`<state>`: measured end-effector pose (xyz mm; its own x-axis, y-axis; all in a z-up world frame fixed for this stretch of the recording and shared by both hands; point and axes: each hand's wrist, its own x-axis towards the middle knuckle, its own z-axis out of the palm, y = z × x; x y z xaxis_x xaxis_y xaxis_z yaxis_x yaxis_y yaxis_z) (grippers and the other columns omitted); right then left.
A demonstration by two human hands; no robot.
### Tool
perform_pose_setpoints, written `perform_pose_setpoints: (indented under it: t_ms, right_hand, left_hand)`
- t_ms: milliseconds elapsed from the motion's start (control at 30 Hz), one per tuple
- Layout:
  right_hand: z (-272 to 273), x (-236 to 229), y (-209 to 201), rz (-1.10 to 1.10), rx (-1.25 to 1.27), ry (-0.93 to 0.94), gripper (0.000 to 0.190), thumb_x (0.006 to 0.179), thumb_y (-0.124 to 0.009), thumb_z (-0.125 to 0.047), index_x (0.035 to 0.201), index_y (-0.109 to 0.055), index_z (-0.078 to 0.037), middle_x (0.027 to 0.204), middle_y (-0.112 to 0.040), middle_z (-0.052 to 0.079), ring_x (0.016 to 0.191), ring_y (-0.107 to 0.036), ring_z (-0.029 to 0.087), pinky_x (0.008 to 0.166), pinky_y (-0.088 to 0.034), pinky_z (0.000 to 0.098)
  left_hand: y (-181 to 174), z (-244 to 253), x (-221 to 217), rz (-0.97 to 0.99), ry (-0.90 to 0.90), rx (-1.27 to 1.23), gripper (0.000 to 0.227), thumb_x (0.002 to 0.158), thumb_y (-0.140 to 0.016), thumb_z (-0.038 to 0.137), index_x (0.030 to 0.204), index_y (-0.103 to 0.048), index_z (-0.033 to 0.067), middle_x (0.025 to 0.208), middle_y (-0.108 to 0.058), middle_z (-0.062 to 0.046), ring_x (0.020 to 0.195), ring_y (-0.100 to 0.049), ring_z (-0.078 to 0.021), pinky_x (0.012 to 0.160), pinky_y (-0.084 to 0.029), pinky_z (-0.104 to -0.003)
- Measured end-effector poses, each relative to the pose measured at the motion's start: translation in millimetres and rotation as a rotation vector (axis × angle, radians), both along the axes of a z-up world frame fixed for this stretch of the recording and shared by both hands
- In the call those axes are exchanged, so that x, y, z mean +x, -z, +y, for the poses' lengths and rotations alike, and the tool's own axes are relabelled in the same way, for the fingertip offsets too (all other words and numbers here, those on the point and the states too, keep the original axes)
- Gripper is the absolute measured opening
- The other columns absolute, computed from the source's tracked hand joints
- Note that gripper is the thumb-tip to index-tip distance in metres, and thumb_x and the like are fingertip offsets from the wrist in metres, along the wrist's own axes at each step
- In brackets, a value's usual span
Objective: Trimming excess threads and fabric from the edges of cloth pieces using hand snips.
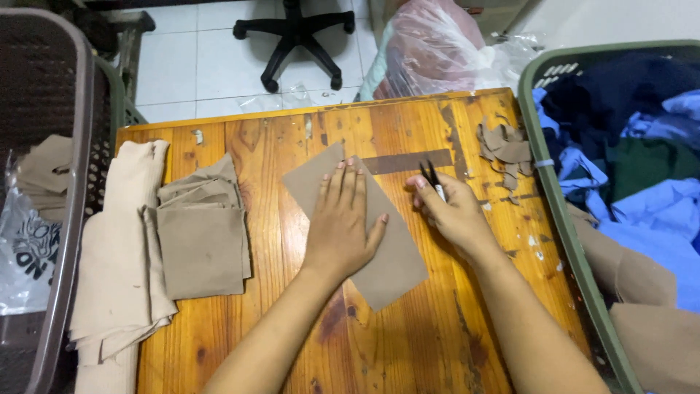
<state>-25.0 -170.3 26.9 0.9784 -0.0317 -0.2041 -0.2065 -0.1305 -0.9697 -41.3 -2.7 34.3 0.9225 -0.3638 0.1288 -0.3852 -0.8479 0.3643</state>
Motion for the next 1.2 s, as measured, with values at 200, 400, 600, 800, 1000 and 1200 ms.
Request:
perform_pose_setpoints:
  t_ms: [200, 400, 600, 800, 1000, 1200]
  right_hand:
    - [8.7, -9.0, -6.3, -0.172, -0.446, -0.081, 0.021, 0.06, -0.078, -0.018, 0.075, -0.068, -0.009, 0.056, -0.06, 0.005, 0.046, -0.049, 0.013, 0.043, -0.039, 0.0215]
    - [3.6, -11.9, -9.1, -0.363, -0.731, -0.395, 0.036, 0.054, -0.077, -0.015, 0.087, -0.064, -0.01, 0.072, -0.062, 0.008, 0.072, -0.061, 0.027, 0.068, -0.048, 0.0353]
    - [-31.5, -2.5, 4.5, -0.671, -1.2, -0.095, 0.024, 0.072, -0.073, -0.027, 0.087, -0.059, -0.017, 0.074, -0.056, -0.001, 0.072, -0.06, 0.019, 0.064, -0.047, 0.0302]
    - [-31.7, -9.0, -5.2, -0.622, -1.035, 0.013, 0.029, 0.069, -0.077, -0.024, 0.072, -0.052, -0.01, 0.058, -0.05, 0.006, 0.063, -0.057, 0.029, 0.059, -0.045, 0.0364]
    - [-7.5, -22.9, -28.6, -0.123, -0.92, -0.192, 0.037, 0.061, -0.074, -0.034, 0.071, -0.052, -0.007, 0.052, -0.058, 0.008, 0.061, -0.061, 0.033, 0.057, -0.045, 0.0393]
    - [-12.8, -18.3, -0.1, -0.18, -0.52, -0.074, 0.028, 0.073, -0.069, -0.02, 0.075, -0.044, -0.009, 0.065, -0.064, 0.008, 0.052, -0.062, 0.019, 0.046, -0.046, 0.0289]
  left_hand:
    - [-9.5, 1.8, -1.5, 0.126, -0.133, -0.03, 0.077, 0.081, -0.044, 0.04, 0.128, -0.019, -0.0157, 0.134, -0.012, -0.037, 0.128, -0.006, -0.0464, 0.103, -0.001, -0.05]
    - [-3.0, 14.4, 6.1, -0.072, -0.167, -0.059, 0.065, 0.075, -0.043, 0.022, 0.131, -0.026, -0.0059, 0.134, -0.023, -0.032, 0.116, -0.033, -0.0422, 0.092, -0.026, -0.047]
    - [30.3, 40.7, 21.7, -0.262, -0.121, 0.136, 0.04, 0.075, -0.041, 0.015, 0.112, -0.054, 0.0092, 0.106, -0.052, -0.007, 0.066, -0.057, -0.027, 0.05, -0.048, -0.034]
    - [21.5, 38.6, 14.5, -0.118, -0.158, 0.18, 0.019, 0.075, -0.045, 0.026, 0.084, -0.057, 0.0148, 0.052, -0.057, -0.008, 0.049, -0.061, -0.0315, 0.044, -0.047, -0.039]
    - [-1.9, 32.1, 2.6, 0.165, -0.427, -0.203, 0.017, 0.08, -0.045, 0.031, 0.081, -0.052, 0.0148, 0.059, -0.059, -0.016, 0.063, -0.061, -0.042, 0.053, -0.045, -0.045]
    - [-6.0, 29.5, -22.0, 0.38, -0.508, -0.931, 0.019, 0.085, -0.045, 0.023, 0.082, -0.049, 0.0048, 0.066, -0.047, -0.013, 0.068, -0.05, -0.0272, 0.057, -0.04, -0.036]
